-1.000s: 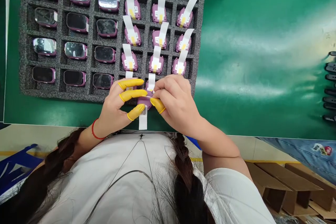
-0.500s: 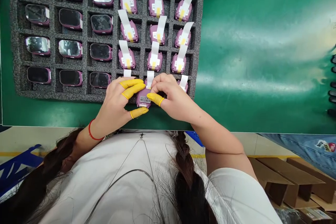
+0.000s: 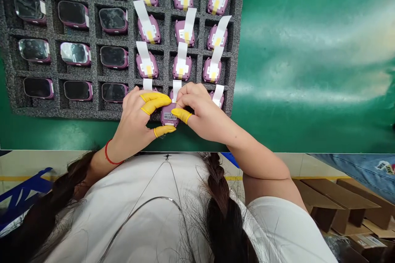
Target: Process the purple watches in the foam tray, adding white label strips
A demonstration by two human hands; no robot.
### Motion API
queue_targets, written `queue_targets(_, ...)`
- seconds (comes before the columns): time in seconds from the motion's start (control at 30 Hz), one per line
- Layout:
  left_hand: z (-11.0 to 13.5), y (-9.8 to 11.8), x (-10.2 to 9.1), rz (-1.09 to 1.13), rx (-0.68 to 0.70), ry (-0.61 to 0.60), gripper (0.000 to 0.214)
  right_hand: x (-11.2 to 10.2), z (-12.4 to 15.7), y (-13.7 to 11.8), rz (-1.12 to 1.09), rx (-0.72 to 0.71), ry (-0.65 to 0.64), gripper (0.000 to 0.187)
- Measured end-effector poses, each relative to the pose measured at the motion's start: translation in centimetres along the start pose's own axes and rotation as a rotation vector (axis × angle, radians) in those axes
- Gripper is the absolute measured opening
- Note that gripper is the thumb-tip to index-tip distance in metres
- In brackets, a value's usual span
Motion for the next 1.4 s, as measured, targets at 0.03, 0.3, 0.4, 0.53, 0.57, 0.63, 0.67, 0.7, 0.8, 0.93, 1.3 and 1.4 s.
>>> queue_targets(0.03, 0.0, 0.0, 0.0, -0.001, 0.0, 0.0, 0.054, 0.0, 0.0, 0.0, -0.001, -0.002, 0.0, 0.015)
queue_targets(0.3, 0.0, 0.0, 0.1, 0.0, 0.008, 0.006, 0.054, 0.1, 0.0, 0.0, 0.002, -0.011, 0.008, 0.015)
queue_targets(0.4, 0.0, -0.1, 0.1, 0.003, 0.004, 0.003, 0.053, 0.1, 0.0, 0.0, 0.007, -0.019, 0.013, 0.015)
queue_targets(0.53, 0.0, 0.0, 0.1, 0.004, -0.001, -0.001, 0.052, 0.1, 0.1, 0.1, 0.018, -0.034, 0.024, 0.014)
queue_targets(0.57, 0.0, 0.0, 0.1, 0.003, -0.003, 0.0, 0.052, 0.2, 0.1, 0.1, 0.021, -0.039, 0.027, 0.014)
queue_targets(0.63, 0.0, 0.0, 0.1, 0.003, -0.005, -0.002, 0.051, 0.2, 0.1, 0.1, 0.031, -0.047, 0.033, 0.014)
queue_targets(0.67, 0.0, -0.1, 0.1, 0.003, -0.006, -0.002, 0.051, 0.3, 0.1, 0.1, 0.038, -0.051, 0.037, 0.014)
queue_targets(0.7, 0.0, -0.1, 0.1, 0.002, -0.006, -0.003, 0.052, 0.3, 0.1, 0.1, 0.049, -0.055, 0.042, 0.014)
queue_targets(0.8, 0.0, -0.1, 0.1, -0.005, -0.004, -0.001, 0.052, 0.2, 0.3, -0.3, 0.105, -0.094, 0.073, 0.014)
queue_targets(0.93, 0.0, 0.1, 0.2, -0.013, 0.006, 0.013, 0.05, -0.5, 1.0, -0.9, 0.245, -0.16, 0.176, 0.01)
queue_targets(1.3, 0.7, 0.0, -0.8, 0.052, 0.142, -0.33, 0.066, 1.3, -0.3, 0.9, 0.261, -0.001, 0.254, 0.041)
queue_targets(1.4, 0.2, 0.0, -0.6, -0.002, 0.082, -0.303, 0.064, 1.1, -0.6, 1.1, 0.204, 0.008, 0.271, 0.035)
Point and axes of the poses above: each hand's wrist, its own z-axis away from the middle knuckle, its own x-axis out of the palm, y = z × x, the point moved 6 cm from there along -z, towards the middle knuckle, and after that the axes turned 7 degrees about x, right-handed, at the moved point
